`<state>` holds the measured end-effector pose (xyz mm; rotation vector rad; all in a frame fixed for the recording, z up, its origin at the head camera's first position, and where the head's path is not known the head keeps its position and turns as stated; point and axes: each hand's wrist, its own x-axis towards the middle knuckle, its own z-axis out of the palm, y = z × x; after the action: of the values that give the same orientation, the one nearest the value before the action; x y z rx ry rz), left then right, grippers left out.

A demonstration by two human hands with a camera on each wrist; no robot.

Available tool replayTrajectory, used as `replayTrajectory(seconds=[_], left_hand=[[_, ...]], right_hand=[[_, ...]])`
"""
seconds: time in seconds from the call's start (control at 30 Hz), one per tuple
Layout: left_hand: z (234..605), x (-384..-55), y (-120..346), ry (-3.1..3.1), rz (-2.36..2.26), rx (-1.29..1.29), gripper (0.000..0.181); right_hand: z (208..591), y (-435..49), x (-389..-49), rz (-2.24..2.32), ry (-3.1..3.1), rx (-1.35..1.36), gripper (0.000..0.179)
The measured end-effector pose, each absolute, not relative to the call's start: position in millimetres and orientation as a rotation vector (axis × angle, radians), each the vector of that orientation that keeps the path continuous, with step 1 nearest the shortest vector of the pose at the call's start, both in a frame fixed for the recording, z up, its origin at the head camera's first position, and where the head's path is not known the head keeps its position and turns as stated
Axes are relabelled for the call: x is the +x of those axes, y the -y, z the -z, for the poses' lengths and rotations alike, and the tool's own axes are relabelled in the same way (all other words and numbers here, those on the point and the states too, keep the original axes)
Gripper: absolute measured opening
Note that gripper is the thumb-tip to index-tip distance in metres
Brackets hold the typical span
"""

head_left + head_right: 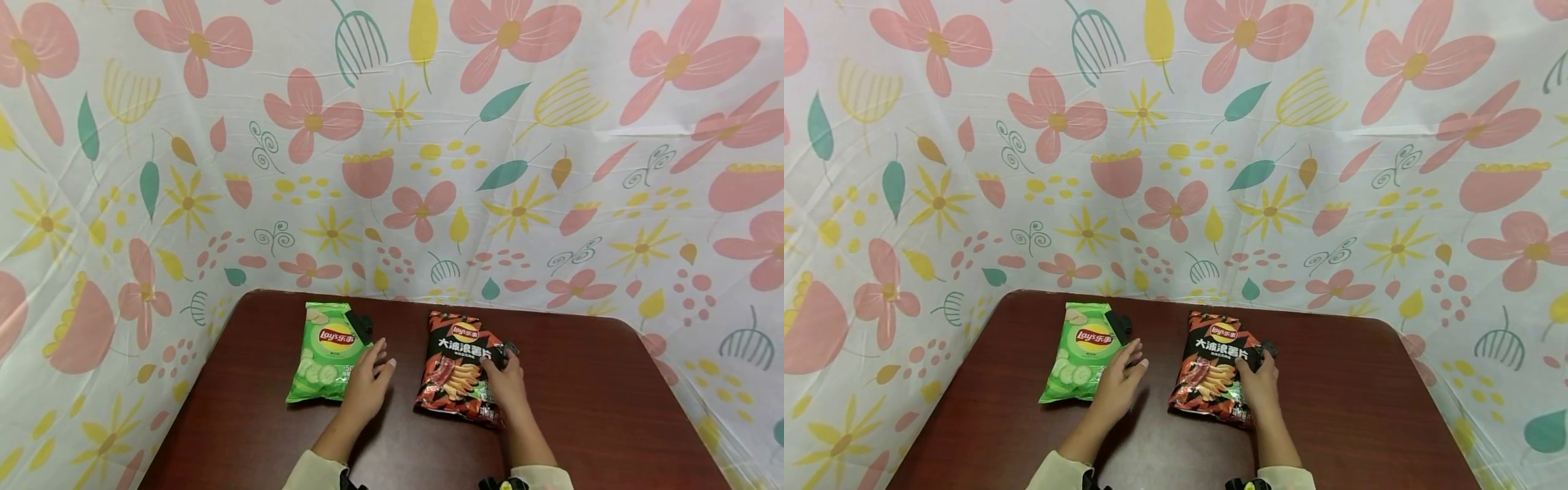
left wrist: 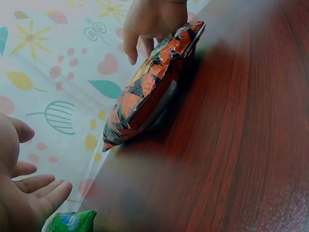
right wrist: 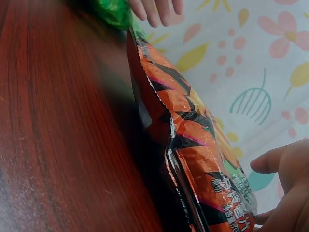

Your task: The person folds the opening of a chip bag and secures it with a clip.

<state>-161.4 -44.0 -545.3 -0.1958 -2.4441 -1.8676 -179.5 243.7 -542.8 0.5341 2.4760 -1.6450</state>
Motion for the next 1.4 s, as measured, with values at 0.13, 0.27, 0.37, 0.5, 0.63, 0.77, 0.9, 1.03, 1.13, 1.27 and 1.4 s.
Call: replayTrajectory(seconds=[0.13, 0.27, 0.37, 0.5, 0.63, 0.77, 0.9, 1.03, 1.13, 1.27, 1.4], left_hand=[[546.7, -161.2, 42.8, 2.46, 1.882, -0.182, 0.057], [548.0, -160.8, 41.4, 2.468, 1.902, -0.186, 0.058], [548.9, -160.6, 40.4, 2.476, 1.901, -0.188, 0.058], [549.4, -159.5, 38.6, 2.5, 1.92, -0.178, 0.059], [551.4, -157.2, 35.9, 2.543, 1.955, -0.182, 0.062], [552.6, -155.3, 32.8, 2.59, 1.946, -0.187, 0.062], [552.6, -152.8, 30.3, 2.646, 1.905, -0.206, 0.06], [554.6, -151.3, 28.6, 2.676, 1.899, -0.248, 0.06], [557.9, -151.8, 27.5, 2.682, 1.908, -0.268, 0.06], [561.3, -152.4, 24.8, 2.693, 1.929, -0.269, 0.06], [561.6, -151.9, 22.5, 2.697, 1.943, -0.273, 0.059]], right_hand=[[540.7, -239.8, -178.6, 1.687, -2.423, 0.524, 0.088], [538.9, -236.4, -178.6, 1.691, -2.413, 0.513, 0.088], [539.3, -234.5, -178.9, 1.713, -2.407, 0.503, 0.086], [541.3, -233.0, -178.8, 1.729, -2.401, 0.493, 0.082], [543.1, -231.8, -177.4, 1.735, -2.388, 0.492, 0.078], [545.7, -230.2, -176.8, 1.747, -2.376, 0.486, 0.074], [546.4, -227.1, -176.6, 1.762, -2.368, 0.469, 0.072], [546.2, -223.7, -175.6, 1.788, -2.355, 0.456, 0.071], [545.6, -221.4, -174.8, 1.782, -2.363, 0.467, 0.071], [544.4, -218.1, -174.1, 1.803, -2.351, 0.482, 0.071], [544.4, -216.0, -173.7, 1.828, -2.324, 0.48, 0.071]])
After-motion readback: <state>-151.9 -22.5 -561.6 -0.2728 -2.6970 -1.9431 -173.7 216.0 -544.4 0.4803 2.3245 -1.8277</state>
